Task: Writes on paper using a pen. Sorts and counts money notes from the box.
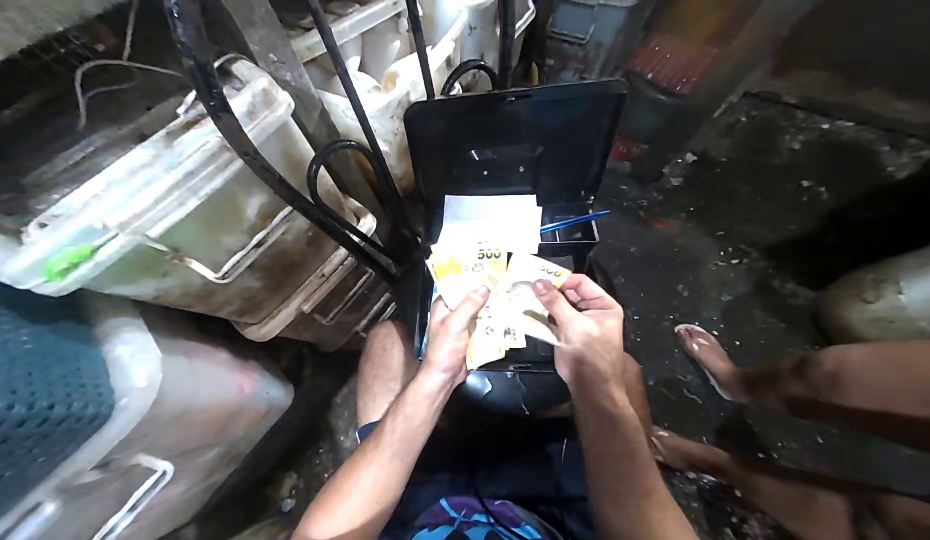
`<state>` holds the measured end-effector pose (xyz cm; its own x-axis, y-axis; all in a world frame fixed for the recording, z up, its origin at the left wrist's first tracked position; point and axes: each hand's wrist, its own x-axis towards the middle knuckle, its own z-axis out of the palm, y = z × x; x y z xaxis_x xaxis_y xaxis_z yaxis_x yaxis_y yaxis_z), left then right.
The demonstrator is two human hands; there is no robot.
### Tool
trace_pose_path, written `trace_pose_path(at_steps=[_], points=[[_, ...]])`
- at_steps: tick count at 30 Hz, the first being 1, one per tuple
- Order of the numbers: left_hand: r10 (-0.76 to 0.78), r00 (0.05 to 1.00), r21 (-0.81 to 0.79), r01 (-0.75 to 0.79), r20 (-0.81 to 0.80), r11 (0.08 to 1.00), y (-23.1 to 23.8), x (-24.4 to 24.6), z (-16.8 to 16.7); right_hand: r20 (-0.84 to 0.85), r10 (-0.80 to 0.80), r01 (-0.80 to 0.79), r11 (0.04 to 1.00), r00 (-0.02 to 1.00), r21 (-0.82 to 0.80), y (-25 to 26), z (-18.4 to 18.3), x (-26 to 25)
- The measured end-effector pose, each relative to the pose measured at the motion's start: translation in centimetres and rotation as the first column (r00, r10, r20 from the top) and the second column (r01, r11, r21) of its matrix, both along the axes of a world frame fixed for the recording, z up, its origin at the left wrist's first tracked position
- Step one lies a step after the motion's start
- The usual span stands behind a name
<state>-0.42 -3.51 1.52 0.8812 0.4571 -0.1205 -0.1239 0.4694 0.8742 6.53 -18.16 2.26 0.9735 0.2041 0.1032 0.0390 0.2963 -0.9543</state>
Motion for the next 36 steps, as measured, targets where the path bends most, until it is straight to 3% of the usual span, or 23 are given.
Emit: trace_pose_path(at_steps=[5,7,13,18,22,27,32,36], points=[[0.061,0.998,0.177,-0.054,-0.035,0.983,-0.1,0.0,-0.3,-0.098,0.158,-0.166,0.984,0.983,-0.073,-0.5,0.9,-0.4],[0.087,0.996,0.22,-0.078,-0.034,0.972,-0.6,0.3,-0.4,-0.116,0.155,-0.165,0.983,0.981,-0.085,0.0,0.6,-0.4],[0.044,0.999,0.039,-0.044,0.007,0.998,-0.1,-0.2,-0.2,-0.113,0.093,-0.096,0.995,0.989,-0.017,-0.8,0.1,0.3],[0.08,0.997,0.196,-0.075,-0.018,0.978,-0.3,-0.1,-0.7,-0.131,0.258,-0.264,0.964,0.957,-0.034,-0.7,0.6,-0.2],[0.103,0.994,0.239,-0.092,-0.035,0.967,-0.8,0.1,-0.9,-0.142,0.187,-0.196,0.979,0.972,-0.049,0.3,0.0,-0.2],[0.041,0.999,0.063,-0.042,0.01,0.997,-0.1,-0.6,-0.2,-0.14,0.081,-0.078,0.997,0.987,0.023,-0.1,-0.6,0.0],[0.069,0.998,0.24,-0.064,-0.011,0.969,0.0,-0.5,-0.2,-0.117,0.241,-0.244,0.97,0.963,-0.014,-0.6,0.3,-0.4],[0.106,0.994,0.235,-0.106,0.012,0.966,-0.5,-0.2,-0.1,-0.156,0.277,-0.285,0.958,0.948,-0.028,-0.1,0.6,-0.6]])
